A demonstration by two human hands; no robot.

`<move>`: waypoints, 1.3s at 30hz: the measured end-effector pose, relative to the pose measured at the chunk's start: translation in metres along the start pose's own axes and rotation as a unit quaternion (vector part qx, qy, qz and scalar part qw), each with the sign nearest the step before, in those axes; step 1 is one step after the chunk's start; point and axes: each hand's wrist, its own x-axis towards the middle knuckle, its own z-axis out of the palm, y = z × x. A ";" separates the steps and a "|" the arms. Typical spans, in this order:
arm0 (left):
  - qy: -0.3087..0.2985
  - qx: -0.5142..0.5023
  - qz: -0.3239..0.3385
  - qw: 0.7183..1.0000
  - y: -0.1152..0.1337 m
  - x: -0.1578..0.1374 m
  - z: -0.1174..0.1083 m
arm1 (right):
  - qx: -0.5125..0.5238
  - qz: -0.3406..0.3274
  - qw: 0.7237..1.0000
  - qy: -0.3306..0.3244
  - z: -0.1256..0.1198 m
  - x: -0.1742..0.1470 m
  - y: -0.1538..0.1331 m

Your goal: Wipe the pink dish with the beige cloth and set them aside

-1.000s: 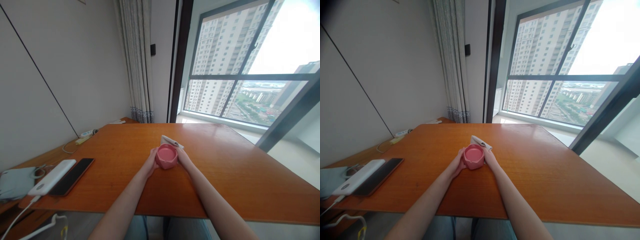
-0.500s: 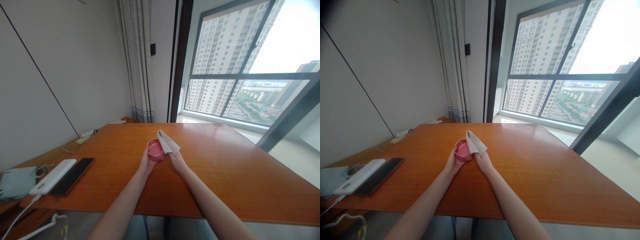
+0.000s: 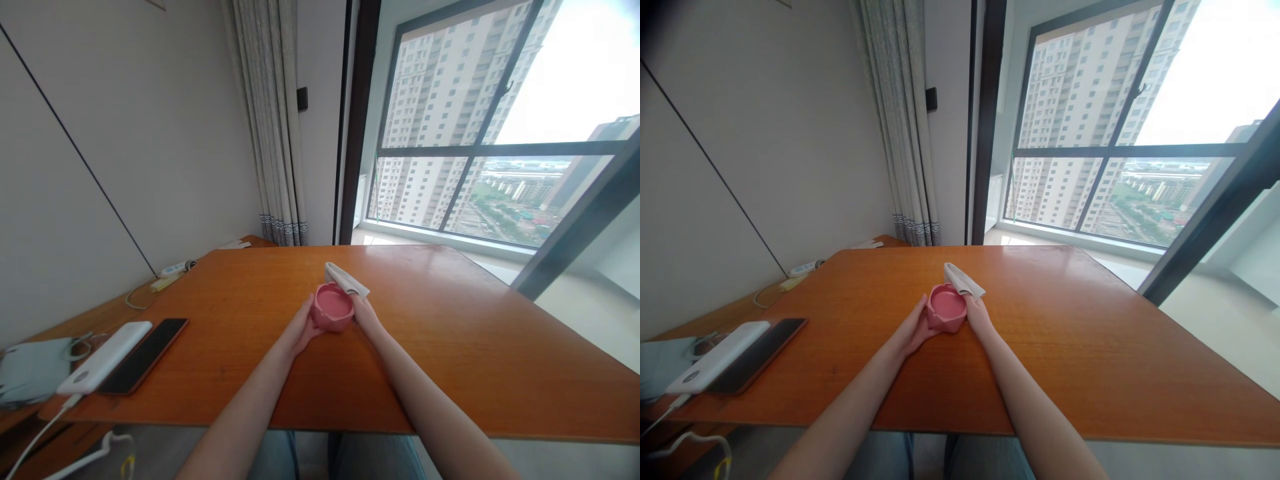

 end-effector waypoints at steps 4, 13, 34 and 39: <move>0.070 0.074 0.004 0.995 -0.004 0.006 -0.007 | 0.011 0.022 0.998 -0.053 -0.003 -0.001 -0.001; 0.149 -0.019 0.096 0.984 0.002 0.010 -0.004 | 0.158 0.180 0.970 0.047 -0.004 0.007 0.004; 0.122 0.033 0.001 0.992 -0.005 0.015 -0.009 | 0.310 0.192 0.930 0.050 0.015 -0.001 0.008; 0.033 0.052 -0.090 0.994 0.001 0.007 -0.010 | 0.270 0.198 0.942 0.001 0.006 0.003 0.009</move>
